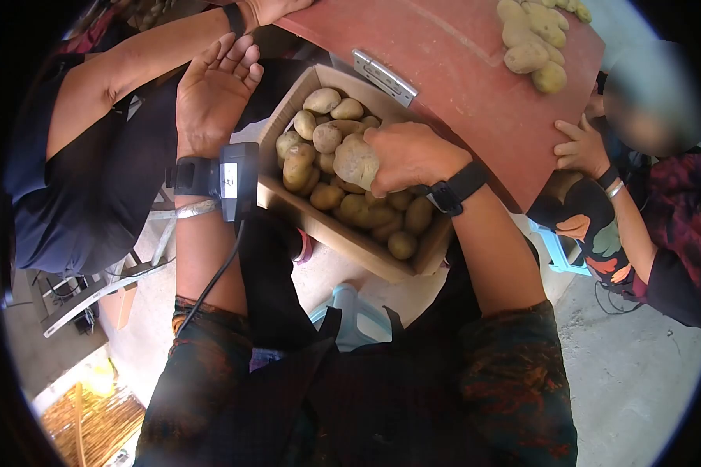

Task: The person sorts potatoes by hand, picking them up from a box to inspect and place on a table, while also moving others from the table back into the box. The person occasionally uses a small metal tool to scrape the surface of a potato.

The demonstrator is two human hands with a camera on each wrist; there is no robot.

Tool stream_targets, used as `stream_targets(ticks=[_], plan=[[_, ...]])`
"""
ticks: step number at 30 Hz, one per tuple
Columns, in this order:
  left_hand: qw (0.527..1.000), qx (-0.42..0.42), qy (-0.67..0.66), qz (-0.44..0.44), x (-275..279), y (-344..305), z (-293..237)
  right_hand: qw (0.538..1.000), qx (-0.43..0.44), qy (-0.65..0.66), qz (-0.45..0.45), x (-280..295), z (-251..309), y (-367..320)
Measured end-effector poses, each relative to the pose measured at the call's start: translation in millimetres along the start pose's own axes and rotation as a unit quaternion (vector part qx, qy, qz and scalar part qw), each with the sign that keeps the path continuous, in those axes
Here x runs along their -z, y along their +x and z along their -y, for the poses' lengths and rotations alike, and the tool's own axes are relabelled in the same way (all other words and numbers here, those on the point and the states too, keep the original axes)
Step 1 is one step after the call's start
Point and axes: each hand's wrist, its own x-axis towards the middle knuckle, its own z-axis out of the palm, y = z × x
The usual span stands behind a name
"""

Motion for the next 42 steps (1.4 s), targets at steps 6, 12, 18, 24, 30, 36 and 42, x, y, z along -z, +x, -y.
stream_targets(ticks=[6, 12, 18, 24, 30, 36, 42], plan=[[1.000, 0.019, -0.020, -0.003, -4.8, -2.0, 0.3, 0.999, -0.008, -0.023, 0.026, -10.4, -2.3, 20.0], [0.999, 0.034, -0.036, -0.002, -12.1, -3.5, 2.9, 0.976, -0.024, -0.058, -0.210, -24.3, -4.4, 35.9], [0.987, 0.063, -0.097, 0.111, 5.3, 2.6, 7.5, 0.976, -0.009, -0.035, -0.216, -10.4, -3.2, 27.0], [0.995, 0.056, -0.044, 0.067, -12.4, -3.2, 18.3, 0.909, 0.057, 0.210, -0.355, 23.8, -18.8, 10.8], [0.995, 0.074, -0.009, 0.061, -26.2, -6.2, 33.0, 0.761, -0.110, 0.144, -0.623, 56.0, -83.0, -21.5], [0.994, 0.074, 0.001, 0.076, -36.4, -9.4, 48.4, 0.720, -0.138, -0.066, -0.677, 58.6, -148.1, -36.2], [0.993, 0.090, 0.000, 0.078, -46.5, -14.2, 53.9, 0.789, -0.128, -0.042, -0.599, 50.7, -159.7, -28.3]])
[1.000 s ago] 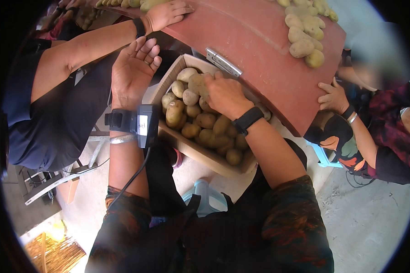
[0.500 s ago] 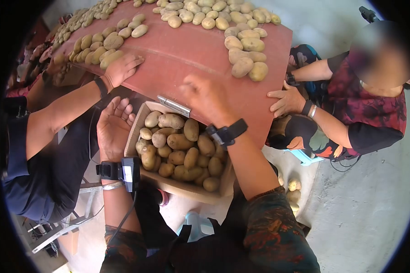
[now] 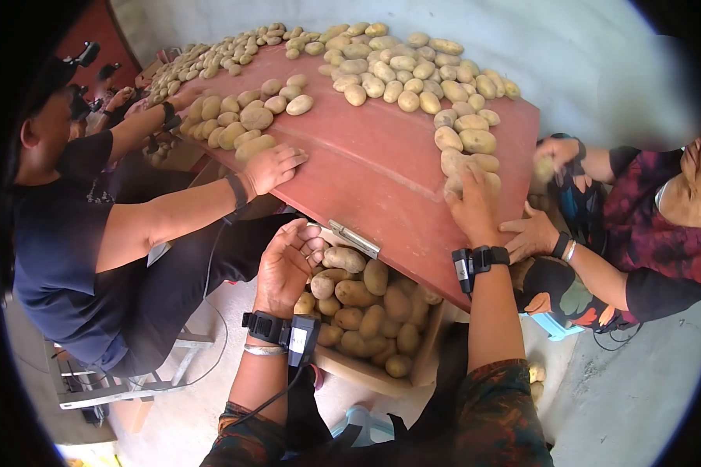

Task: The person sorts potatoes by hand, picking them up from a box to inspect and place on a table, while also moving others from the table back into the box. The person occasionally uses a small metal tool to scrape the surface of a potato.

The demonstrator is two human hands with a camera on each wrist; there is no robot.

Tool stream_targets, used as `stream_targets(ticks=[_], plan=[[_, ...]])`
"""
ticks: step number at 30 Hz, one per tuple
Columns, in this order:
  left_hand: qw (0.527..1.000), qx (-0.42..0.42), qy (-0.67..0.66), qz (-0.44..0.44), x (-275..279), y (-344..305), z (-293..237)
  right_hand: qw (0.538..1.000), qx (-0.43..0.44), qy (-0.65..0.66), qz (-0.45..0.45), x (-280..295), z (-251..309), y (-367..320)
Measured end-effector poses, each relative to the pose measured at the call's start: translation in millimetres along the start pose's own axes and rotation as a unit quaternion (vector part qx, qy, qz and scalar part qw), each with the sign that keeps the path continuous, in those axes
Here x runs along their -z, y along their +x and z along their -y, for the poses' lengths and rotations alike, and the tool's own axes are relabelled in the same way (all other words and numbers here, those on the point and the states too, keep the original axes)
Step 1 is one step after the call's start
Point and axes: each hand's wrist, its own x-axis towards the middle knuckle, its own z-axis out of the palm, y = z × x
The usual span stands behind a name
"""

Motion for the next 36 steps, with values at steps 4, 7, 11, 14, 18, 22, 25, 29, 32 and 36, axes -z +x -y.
stream_targets(ticks=[4, 7, 11, 14, 18, 22, 25, 29, 32, 36], plan=[[1.000, 0.004, -0.005, -0.005, -0.8, 0.2, 0.7, 0.997, -0.060, -0.005, 0.040, 12.3, 13.0, -2.9], [1.000, 0.010, -0.006, -0.004, -1.1, 2.2, 2.4, 0.990, -0.100, 0.006, 0.095, 6.6, 18.4, -8.7], [1.000, 0.014, 0.004, -0.008, -4.4, 1.8, 6.6, 0.968, -0.154, 0.044, 0.191, 6.7, 27.6, -7.9], [0.998, 0.052, 0.021, 0.042, -6.0, 5.3, 13.8, 0.937, -0.183, 0.212, 0.209, 10.4, 46.8, -4.5], [0.988, 0.153, -0.011, 0.031, -27.8, 2.4, 27.3, 0.870, -0.035, 0.441, 0.219, 14.9, 78.8, -9.6], [0.982, 0.185, -0.031, 0.010, -19.8, 7.3, 46.7, 0.917, -0.142, 0.352, 0.126, 29.6, 54.4, 2.1], [0.982, 0.182, -0.041, -0.006, -17.6, 11.8, 47.1, 0.972, -0.166, 0.160, 0.054, 28.7, -8.1, 9.2], [0.988, 0.146, -0.041, 0.000, -16.5, 12.2, 43.1, 0.989, -0.143, 0.021, 0.038, 12.9, -66.5, 26.7], [0.990, 0.130, -0.050, -0.008, -19.2, 10.0, 37.0, 0.992, -0.097, -0.032, 0.068, -21.7, -77.8, 35.2], [0.990, 0.122, -0.063, 0.016, -13.4, 12.9, 33.7, 0.973, -0.142, -0.139, 0.115, -26.1, -45.3, 42.9]])
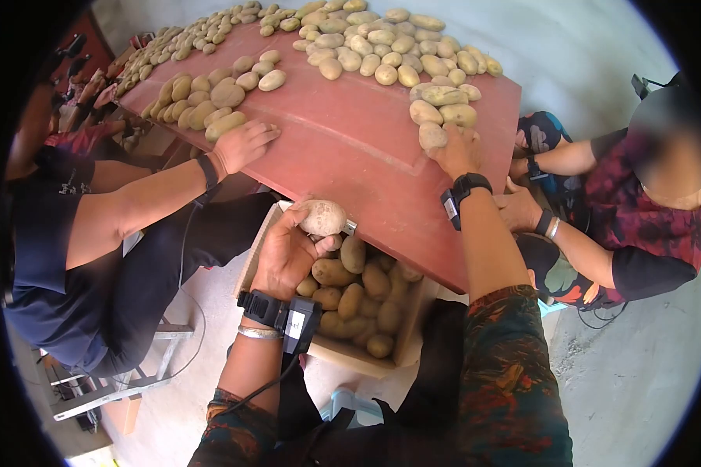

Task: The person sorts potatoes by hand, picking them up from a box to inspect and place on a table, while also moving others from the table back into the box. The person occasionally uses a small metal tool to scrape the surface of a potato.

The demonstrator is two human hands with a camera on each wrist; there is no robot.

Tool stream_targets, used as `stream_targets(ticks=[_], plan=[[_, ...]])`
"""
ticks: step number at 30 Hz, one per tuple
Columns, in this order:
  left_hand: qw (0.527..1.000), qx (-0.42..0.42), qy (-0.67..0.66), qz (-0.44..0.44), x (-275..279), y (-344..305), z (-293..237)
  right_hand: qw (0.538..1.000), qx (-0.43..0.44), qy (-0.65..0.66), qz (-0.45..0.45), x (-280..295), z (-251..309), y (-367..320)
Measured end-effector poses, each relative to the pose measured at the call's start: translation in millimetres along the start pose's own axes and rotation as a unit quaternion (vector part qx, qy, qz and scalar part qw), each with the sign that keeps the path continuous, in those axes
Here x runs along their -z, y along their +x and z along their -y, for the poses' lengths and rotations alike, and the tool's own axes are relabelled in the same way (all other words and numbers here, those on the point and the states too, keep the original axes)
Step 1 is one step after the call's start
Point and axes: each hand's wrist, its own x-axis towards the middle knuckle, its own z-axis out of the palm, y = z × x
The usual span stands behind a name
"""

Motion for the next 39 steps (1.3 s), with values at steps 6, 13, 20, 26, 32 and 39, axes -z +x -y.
stream_targets(ticks=[6, 13, 20, 26, 32, 39], plan=[[0.999, -0.032, -0.009, -0.005, -9.1, -4.3, -2.3, 0.990, 0.105, 0.089, 0.025, 17.5, 11.1, -34.7], [0.996, -0.079, -0.016, 0.042, -14.8, -6.7, -5.6, 0.968, 0.236, 0.069, 0.043, 56.1, 51.9, -93.8], [0.988, -0.108, 0.060, 0.095, -17.9, -7.7, -0.4, 0.858, 0.120, 0.481, 0.136, 81.7, 117.5, -143.1], [0.964, -0.145, 0.202, 0.094, -26.7, -12.0, 3.4, 0.728, 0.103, 0.637, 0.233, 54.9, 120.3, -140.7], [0.939, -0.193, 0.263, 0.109, -24.3, -9.7, 10.2, 0.702, 0.076, 0.663, 0.250, 49.7, 122.8, -143.5], [0.953, -0.158, 0.244, 0.090, -23.4, -10.0, 7.3, 0.710, 0.067, 0.655, 0.248, 45.3, 120.8, -143.5]])
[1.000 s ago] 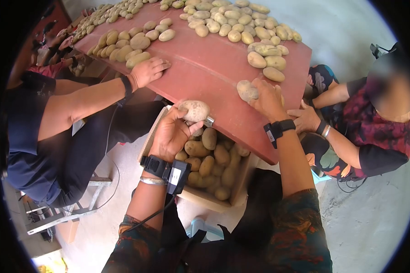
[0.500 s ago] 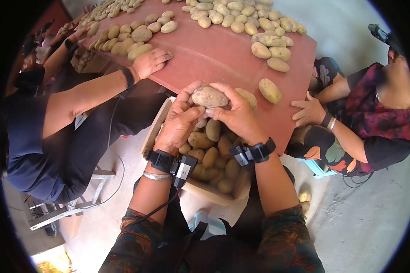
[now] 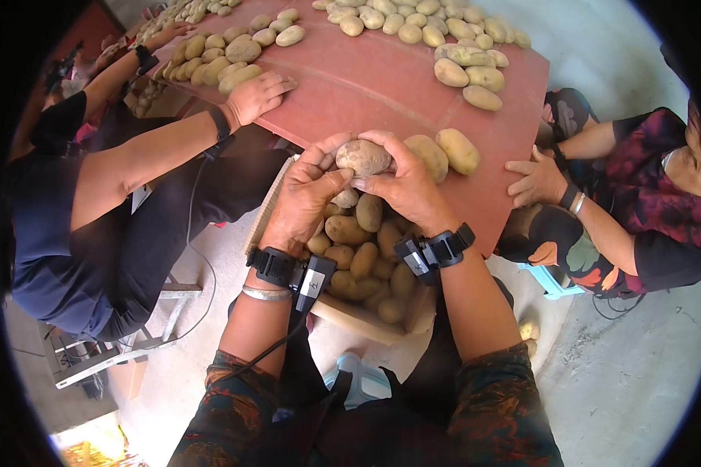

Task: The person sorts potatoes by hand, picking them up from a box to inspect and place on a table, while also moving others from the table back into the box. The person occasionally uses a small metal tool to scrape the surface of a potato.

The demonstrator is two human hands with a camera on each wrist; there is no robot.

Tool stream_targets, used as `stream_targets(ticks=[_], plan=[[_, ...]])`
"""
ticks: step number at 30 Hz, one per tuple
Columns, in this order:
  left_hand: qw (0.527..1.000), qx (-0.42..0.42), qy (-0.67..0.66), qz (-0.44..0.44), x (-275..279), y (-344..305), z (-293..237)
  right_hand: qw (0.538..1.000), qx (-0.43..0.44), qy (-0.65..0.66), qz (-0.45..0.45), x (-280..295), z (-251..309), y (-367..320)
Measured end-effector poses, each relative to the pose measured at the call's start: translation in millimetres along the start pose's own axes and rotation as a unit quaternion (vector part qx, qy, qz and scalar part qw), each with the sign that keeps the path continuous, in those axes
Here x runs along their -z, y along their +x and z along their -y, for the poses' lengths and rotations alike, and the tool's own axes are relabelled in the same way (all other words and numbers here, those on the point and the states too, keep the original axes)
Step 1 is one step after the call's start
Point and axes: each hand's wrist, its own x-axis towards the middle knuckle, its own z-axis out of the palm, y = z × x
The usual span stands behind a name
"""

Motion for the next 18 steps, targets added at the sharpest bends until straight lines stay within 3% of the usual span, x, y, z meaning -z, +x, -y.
stream_targets(ticks=[7, 9, 10, 12, 15, 18], plan=[[0.997, 0.034, -0.060, -0.037, 4.8, 0.5, -3.1, 0.998, 0.022, -0.054, -0.009, 1.3, 4.4, 0.1], [0.990, 0.049, -0.116, -0.058, 6.9, 2.5, -5.1, 0.997, -0.074, 0.031, -0.010, 2.1, 15.2, -0.4], [0.990, 0.051, -0.116, -0.059, 5.7, 1.9, -5.6, 0.997, -0.076, 0.033, -0.010, 1.6, 11.0, -0.1], [0.992, 0.072, -0.070, -0.077, 3.5, 2.2, -5.2, 0.995, 0.070, -0.078, -0.008, -1.7, 2.1, 2.1], [0.986, 0.075, -0.134, -0.060, 5.8, 3.5, -5.1, 0.996, 0.084, 0.012, -0.031, -12.4, 6.0, -2.2], [0.978, 0.088, -0.171, -0.075, 7.8, 2.7, -8.1, 0.997, 0.049, -0.004, -0.061, -14.9, 14.5, -8.5]])
